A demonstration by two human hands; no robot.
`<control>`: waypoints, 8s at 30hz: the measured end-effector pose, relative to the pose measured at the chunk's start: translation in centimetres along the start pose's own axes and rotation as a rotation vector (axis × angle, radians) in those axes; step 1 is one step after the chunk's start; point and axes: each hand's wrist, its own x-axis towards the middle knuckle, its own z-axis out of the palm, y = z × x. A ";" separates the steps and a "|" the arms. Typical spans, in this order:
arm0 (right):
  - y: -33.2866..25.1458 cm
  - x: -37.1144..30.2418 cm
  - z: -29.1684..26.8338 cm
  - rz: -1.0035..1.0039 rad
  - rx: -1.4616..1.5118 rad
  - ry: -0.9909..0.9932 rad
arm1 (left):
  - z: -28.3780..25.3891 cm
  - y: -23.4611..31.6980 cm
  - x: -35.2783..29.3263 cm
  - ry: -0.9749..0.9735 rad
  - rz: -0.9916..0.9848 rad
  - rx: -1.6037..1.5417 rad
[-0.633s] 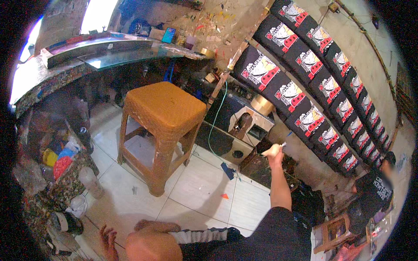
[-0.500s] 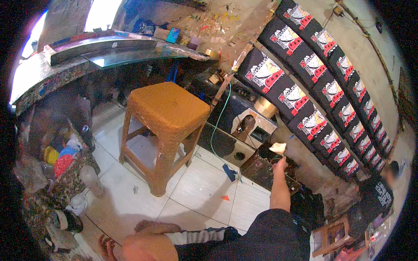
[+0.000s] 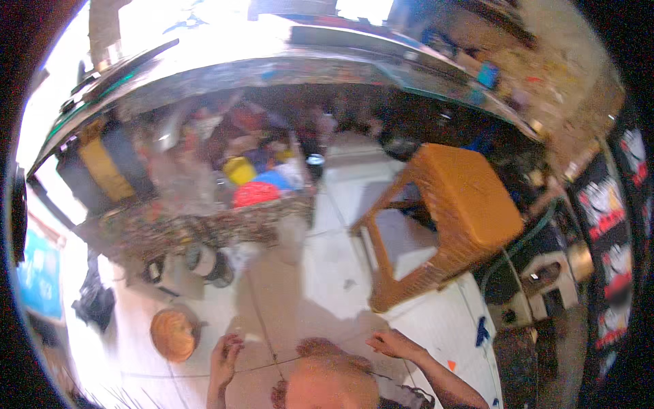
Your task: The person mixes screen printing ink by hand, transferring orange ink from one container to another and then adding blue ink to create a darker mixture.
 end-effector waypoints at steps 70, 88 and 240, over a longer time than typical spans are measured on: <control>-30.4 10.2 5.5 -0.663 -0.196 -0.963 | 2.8 -1.6 -14.4 0.419 -0.311 -0.953; -30.5 9.7 2.6 -0.985 -0.316 -0.997 | 2.4 -3.8 -14.1 0.438 -0.274 -0.964; -39.2 -1.2 -0.8 -1.298 -1.084 -0.892 | -2.2 11.4 -9.3 -0.330 0.196 -0.172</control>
